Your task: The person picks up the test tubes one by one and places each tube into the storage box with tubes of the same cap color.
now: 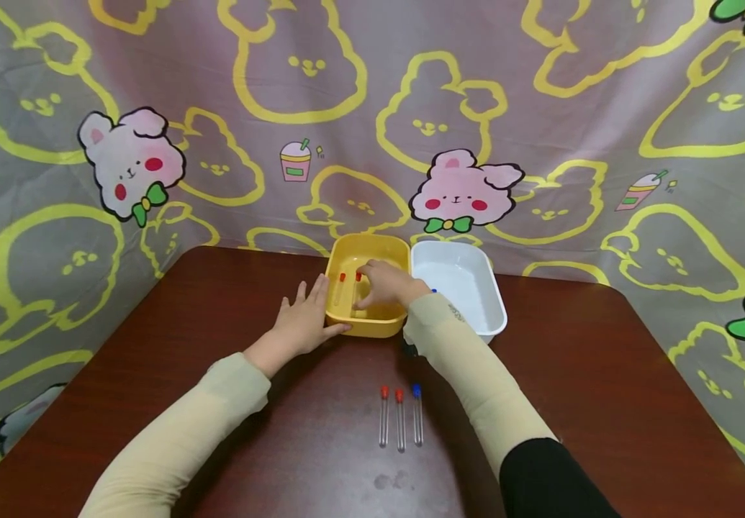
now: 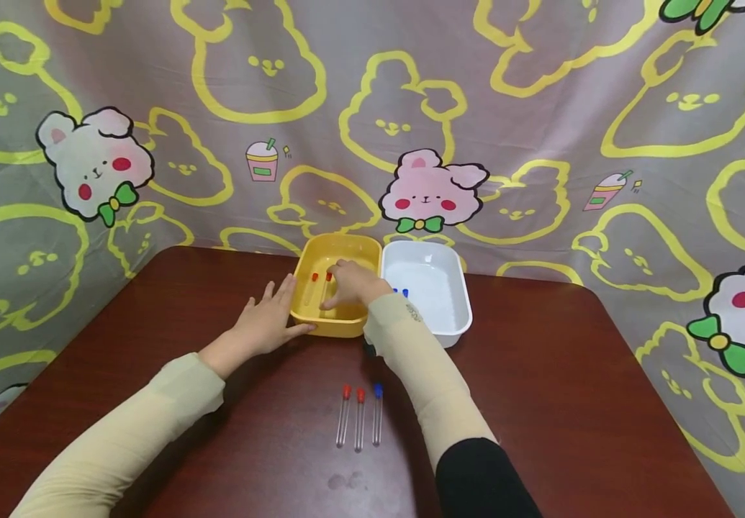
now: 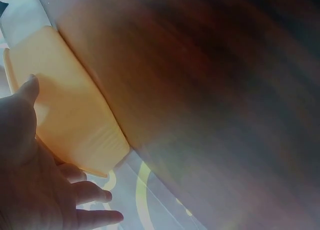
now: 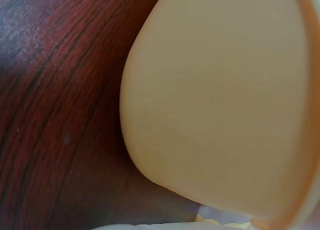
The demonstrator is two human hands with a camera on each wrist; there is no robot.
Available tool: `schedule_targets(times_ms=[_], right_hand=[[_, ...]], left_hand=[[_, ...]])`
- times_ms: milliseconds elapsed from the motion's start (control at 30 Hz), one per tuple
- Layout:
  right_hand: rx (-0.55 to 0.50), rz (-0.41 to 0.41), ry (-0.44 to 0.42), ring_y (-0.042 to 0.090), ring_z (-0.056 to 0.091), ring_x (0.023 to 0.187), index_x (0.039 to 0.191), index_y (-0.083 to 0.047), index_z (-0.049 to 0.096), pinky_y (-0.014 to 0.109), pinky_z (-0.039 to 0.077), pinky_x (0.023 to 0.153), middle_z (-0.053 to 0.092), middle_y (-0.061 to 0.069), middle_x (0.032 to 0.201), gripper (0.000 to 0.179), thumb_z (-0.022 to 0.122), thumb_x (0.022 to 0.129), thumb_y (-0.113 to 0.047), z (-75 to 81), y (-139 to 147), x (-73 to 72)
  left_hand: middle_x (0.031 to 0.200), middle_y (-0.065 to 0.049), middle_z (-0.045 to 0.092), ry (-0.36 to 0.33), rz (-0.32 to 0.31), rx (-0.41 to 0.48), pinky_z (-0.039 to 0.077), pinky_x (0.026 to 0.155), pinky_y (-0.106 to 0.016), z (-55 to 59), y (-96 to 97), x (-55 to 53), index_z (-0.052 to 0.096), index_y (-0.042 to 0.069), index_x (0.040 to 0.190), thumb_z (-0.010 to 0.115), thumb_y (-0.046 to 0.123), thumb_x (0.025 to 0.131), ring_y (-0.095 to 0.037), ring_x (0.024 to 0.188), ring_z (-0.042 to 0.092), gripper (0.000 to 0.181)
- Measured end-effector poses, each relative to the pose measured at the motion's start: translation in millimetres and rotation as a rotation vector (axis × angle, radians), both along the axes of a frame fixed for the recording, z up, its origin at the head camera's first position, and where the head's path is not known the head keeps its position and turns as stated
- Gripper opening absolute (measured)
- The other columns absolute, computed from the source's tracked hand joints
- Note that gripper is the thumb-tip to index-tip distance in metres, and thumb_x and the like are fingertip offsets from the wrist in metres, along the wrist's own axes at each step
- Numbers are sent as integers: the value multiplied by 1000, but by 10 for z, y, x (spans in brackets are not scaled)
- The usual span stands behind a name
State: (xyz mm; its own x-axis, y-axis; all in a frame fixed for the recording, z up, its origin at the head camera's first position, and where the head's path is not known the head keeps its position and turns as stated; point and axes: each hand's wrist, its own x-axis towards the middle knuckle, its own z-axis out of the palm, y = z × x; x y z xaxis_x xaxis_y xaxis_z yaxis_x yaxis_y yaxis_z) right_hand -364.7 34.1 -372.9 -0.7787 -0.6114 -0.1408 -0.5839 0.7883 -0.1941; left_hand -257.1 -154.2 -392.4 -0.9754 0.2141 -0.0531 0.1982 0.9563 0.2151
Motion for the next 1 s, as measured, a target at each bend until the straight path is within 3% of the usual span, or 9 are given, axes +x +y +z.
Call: schedule_targets(times_ms=[433,1000], right_hand=[[2,-14,11,32,38,146,154,-3,45,40,28,120,42,16,157,88,80,87,-49,-84,-57,-73],[23,-48,-24,30,42,142,156,-5,43,41,32,118,41,15,157,90,78,88,-52,-165,-162,-93]], left_hand=[[171,-16,7,25,-8,-14,23,114,-69,15,22,-13,6,0,164,60,63,96,-47,152,13,108],[171,-15,5,6,-1,-18,23,115,-68,1,11,-2,6,1,164,59,65,96,-46,152,13,108]])
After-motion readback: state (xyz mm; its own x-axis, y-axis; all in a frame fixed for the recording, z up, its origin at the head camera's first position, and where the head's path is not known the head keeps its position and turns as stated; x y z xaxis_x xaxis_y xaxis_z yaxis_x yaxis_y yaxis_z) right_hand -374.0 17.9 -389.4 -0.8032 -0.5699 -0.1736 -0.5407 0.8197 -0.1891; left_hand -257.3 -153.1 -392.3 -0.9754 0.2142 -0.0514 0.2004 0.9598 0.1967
